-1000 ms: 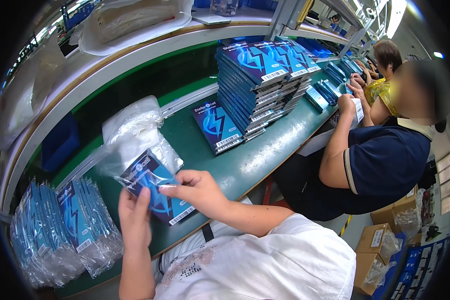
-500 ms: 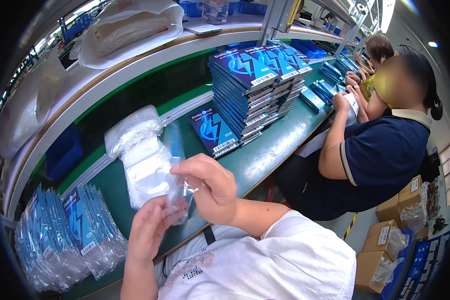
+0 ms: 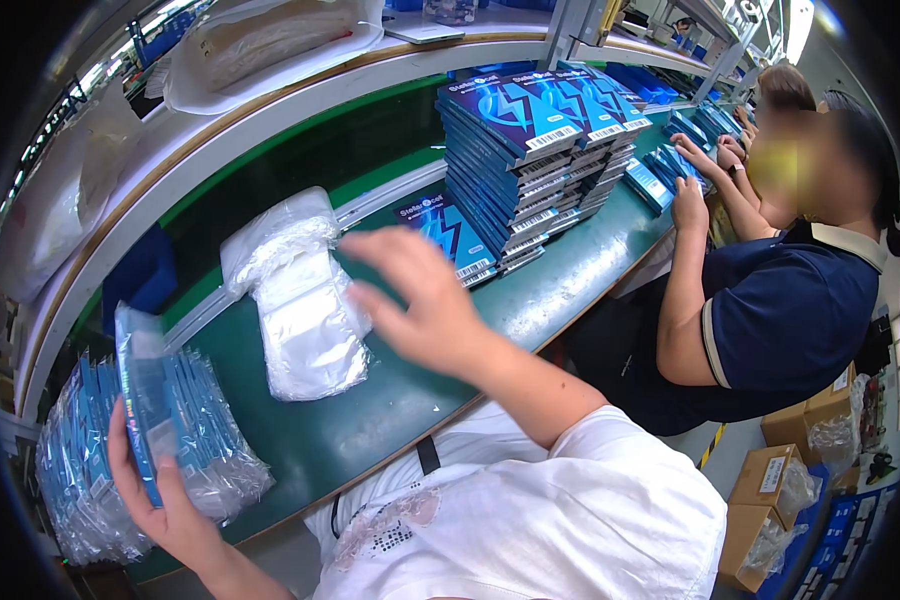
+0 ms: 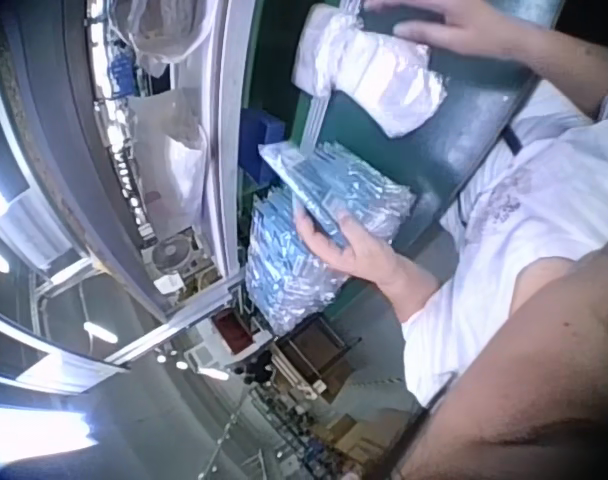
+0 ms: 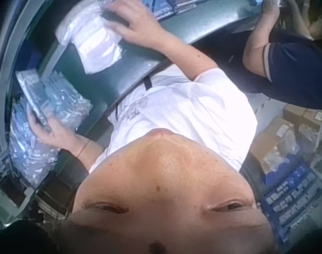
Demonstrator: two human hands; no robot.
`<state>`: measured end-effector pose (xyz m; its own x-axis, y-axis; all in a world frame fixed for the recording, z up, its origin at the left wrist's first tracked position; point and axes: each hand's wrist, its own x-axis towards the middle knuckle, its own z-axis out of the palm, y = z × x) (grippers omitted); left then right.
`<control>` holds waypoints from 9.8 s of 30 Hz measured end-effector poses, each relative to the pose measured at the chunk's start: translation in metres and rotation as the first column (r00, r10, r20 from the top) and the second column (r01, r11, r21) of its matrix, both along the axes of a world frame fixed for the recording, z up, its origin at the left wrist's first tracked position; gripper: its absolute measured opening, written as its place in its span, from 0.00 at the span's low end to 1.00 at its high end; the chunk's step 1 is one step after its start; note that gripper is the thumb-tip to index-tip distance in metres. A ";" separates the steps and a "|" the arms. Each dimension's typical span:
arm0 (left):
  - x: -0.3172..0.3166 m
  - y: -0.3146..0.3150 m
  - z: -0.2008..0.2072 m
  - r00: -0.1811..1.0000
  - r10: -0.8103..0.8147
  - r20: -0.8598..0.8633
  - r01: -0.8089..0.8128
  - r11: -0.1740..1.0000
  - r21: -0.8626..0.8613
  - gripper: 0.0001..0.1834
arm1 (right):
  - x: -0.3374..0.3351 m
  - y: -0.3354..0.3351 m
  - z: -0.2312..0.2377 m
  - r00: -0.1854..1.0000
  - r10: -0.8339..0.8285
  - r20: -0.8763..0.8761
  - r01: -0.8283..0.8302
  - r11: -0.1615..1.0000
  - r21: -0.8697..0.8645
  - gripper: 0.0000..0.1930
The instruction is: The person repeatedly picks up small blue boxes labeled 'Stellar Cell' and places them into clear plastic bags on a green conveyor belt. They then move the filled bags to a yellow sealing machine, press down to seal them, and return the sealed packages to the belt. The process is repeated continuously throughout the clip.
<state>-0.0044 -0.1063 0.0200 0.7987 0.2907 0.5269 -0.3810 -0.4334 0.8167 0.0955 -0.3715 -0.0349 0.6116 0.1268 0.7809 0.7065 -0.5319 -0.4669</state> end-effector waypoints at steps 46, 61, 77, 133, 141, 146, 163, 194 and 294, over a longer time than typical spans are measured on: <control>0.067 -0.038 -0.081 0.930 -0.318 -0.186 0.349 0.922 0.168 0.13 | -0.026 0.027 -0.034 -0.141 0.959 -0.247 0.148 0.267 0.952 0.30; 0.057 -0.040 -0.068 0.871 -0.390 -0.298 0.444 0.885 0.141 0.08 | -0.030 0.031 -0.032 0.394 0.692 -0.605 0.177 0.588 0.789 0.15; 0.050 -0.064 -0.067 0.695 -0.716 0.067 0.298 0.202 -0.933 0.15 | -0.044 0.025 0.000 0.638 0.544 -0.545 -0.341 0.834 0.433 0.51; 0.064 -0.028 -0.089 0.899 -0.239 -0.366 0.436 0.534 0.724 0.11 | -0.009 -0.014 -0.057 0.846 -0.496 -0.196 0.350 0.794 -0.497 0.43; 0.064 -0.041 -0.083 0.943 -0.287 -0.169 0.330 0.734 0.594 0.11 | -0.011 -0.008 -0.052 0.826 -0.509 -0.243 0.394 0.829 -0.397 0.44; 0.056 -0.047 -0.077 0.923 -0.254 -0.288 0.360 0.835 0.416 0.12 | -0.022 -0.006 -0.062 0.855 -0.471 -0.219 0.402 0.867 -0.294 0.43; 0.059 -0.045 -0.074 0.927 -0.248 -0.280 0.301 0.939 0.167 0.08 | -0.046 0.017 -0.026 -0.123 0.955 -0.271 0.119 0.285 0.951 0.35; 0.060 -0.051 -0.072 0.696 -0.718 0.011 0.307 0.284 -0.908 0.16 | -0.037 0.044 -0.020 0.463 0.633 -0.620 -0.009 0.703 0.711 0.28; 0.039 -0.047 -0.086 0.765 -0.360 -0.534 0.377 0.922 -0.082 0.07 | -0.056 0.001 -0.059 0.205 0.784 -0.586 0.102 0.579 0.809 0.30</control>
<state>0.0351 -0.1533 -0.0662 0.9957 -0.0928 -0.0066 -0.0290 -0.3761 0.9261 0.0400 -0.3702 -0.0936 0.8987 0.3763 -0.2254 -0.3634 0.3512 -0.8629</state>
